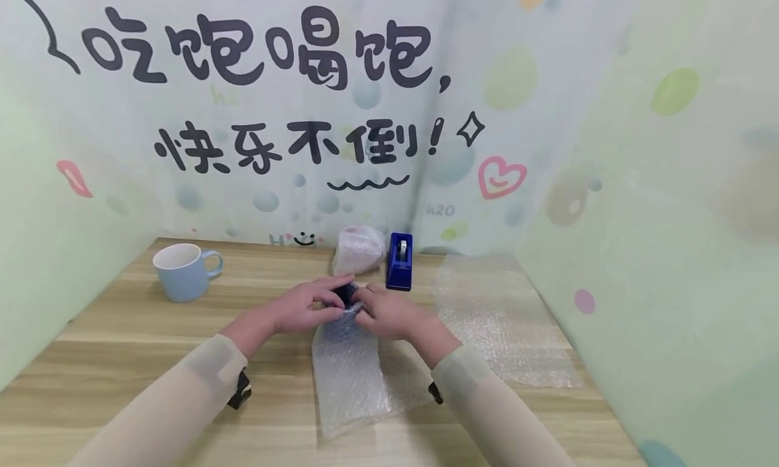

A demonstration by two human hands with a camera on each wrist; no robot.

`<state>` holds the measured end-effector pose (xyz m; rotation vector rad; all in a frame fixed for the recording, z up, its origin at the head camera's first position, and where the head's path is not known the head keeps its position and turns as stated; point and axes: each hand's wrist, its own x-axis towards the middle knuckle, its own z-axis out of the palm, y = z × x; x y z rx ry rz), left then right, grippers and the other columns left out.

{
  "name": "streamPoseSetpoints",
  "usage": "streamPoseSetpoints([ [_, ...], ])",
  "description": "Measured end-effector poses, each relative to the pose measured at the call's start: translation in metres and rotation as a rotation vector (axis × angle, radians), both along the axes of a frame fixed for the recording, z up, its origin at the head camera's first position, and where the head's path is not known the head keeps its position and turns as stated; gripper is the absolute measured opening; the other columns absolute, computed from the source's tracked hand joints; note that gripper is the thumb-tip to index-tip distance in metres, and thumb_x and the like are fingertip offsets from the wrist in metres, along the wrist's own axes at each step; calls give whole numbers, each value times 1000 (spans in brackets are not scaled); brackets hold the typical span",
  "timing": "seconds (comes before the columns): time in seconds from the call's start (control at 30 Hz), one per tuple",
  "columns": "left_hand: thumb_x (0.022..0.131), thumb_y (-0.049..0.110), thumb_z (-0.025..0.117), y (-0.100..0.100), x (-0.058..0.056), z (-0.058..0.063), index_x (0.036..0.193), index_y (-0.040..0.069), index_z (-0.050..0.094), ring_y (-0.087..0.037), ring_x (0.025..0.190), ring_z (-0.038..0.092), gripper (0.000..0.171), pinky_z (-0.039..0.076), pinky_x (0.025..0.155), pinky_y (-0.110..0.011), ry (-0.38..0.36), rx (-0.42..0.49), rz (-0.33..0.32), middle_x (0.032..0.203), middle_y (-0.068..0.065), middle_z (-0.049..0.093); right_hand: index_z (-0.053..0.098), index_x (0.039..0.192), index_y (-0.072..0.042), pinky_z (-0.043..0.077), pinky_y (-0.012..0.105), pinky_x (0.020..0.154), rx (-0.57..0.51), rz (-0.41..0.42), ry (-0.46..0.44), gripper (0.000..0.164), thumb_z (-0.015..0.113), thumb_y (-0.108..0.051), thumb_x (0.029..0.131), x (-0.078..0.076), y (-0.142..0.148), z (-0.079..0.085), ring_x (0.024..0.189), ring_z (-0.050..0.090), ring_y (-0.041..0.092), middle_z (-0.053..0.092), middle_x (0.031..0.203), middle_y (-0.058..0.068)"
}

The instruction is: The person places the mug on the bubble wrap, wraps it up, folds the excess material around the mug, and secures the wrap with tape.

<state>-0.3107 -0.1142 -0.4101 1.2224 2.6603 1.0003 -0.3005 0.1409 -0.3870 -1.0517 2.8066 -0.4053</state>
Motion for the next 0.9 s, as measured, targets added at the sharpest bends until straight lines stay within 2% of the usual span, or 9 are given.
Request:
streamPoseSetpoints([
  [0.17, 110, 28, 62, 0, 3, 5, 124, 6, 83, -44, 162, 39, 33, 34, 131, -63, 6, -23, 21, 175, -15, 43, 64, 144, -11, 58, 49, 107, 5, -17, 1, 43, 50, -28, 108, 0, -1, 2, 121, 68, 26, 65, 142, 11],
  [0.3, 110, 27, 61, 3, 3, 4, 125, 5, 83, -44, 161, 39, 34, 34, 132, -62, 8, -33, 21, 175, -15, 42, 59, 154, -15, 57, 52, 109, 22, -16, 0, 47, 49, -29, 111, 4, 3, 5, 126, 69, 30, 62, 148, 13],
  [0.4, 110, 26, 60, 4, 4, 2, 125, 4, 82, -44, 161, 39, 35, 34, 132, -62, 6, -37, 24, 175, -15, 42, 53, 160, -14, 59, 54, 106, 14, -6, 67, 50, 54, -29, 112, 12, 8, 10, 123, 70, 33, 62, 145, 17],
  [0.5, 110, 26, 60, 4, 4, 1, 125, 5, 83, -44, 161, 40, 35, 34, 132, -63, 6, -37, 30, 176, -15, 42, 56, 155, -9, 62, 50, 98, -26, 17, 183, 49, 63, -28, 111, 25, 12, 18, 114, 70, 30, 63, 133, 15],
  [0.57, 110, 27, 60, 4, 4, 0, 125, 5, 83, -44, 161, 40, 35, 34, 132, -63, 3, -34, 35, 176, -14, 41, 63, 144, -9, 63, 43, 89, -49, 67, 250, 42, 68, -31, 108, 38, 14, 23, 104, 70, 24, 65, 124, 10],
  [0.67, 110, 28, 60, 4, 4, 0, 124, 6, 83, -44, 161, 39, 34, 33, 132, -63, 5, -23, 34, 176, -13, 42, 69, 129, -16, 60, 33, 86, -31, 200, 292, 39, 73, -46, 104, 63, 14, 28, 100, 66, 14, 67, 119, 0],
  [0.77, 110, 27, 61, 4, 4, -1, 123, 6, 84, -44, 161, 40, 33, 33, 132, -62, 2, -4, 32, 175, -13, 43, 66, 121, -22, 55, 28, 89, 59, 345, 306, 57, 75, -71, 93, 90, 10, 21, 101, 59, 9, 63, 115, -8],
  [0.83, 110, 26, 62, 3, 5, -2, 122, 5, 84, -44, 161, 40, 33, 33, 132, -62, -4, 12, 36, 174, -13, 44, 62, 118, -24, 52, 27, 90, 153, 397, 351, 70, 73, -85, 85, 105, 5, 10, 101, 54, 7, 58, 111, -11],
  [0.9, 109, 26, 62, 3, 5, -3, 121, 5, 84, -44, 161, 40, 32, 34, 132, -62, -8, 24, 41, 174, -13, 44, 59, 115, -25, 50, 26, 88, 228, 417, 408, 76, 71, -91, 80, 115, -1, -3, 101, 54, 8, 55, 108, -13],
])
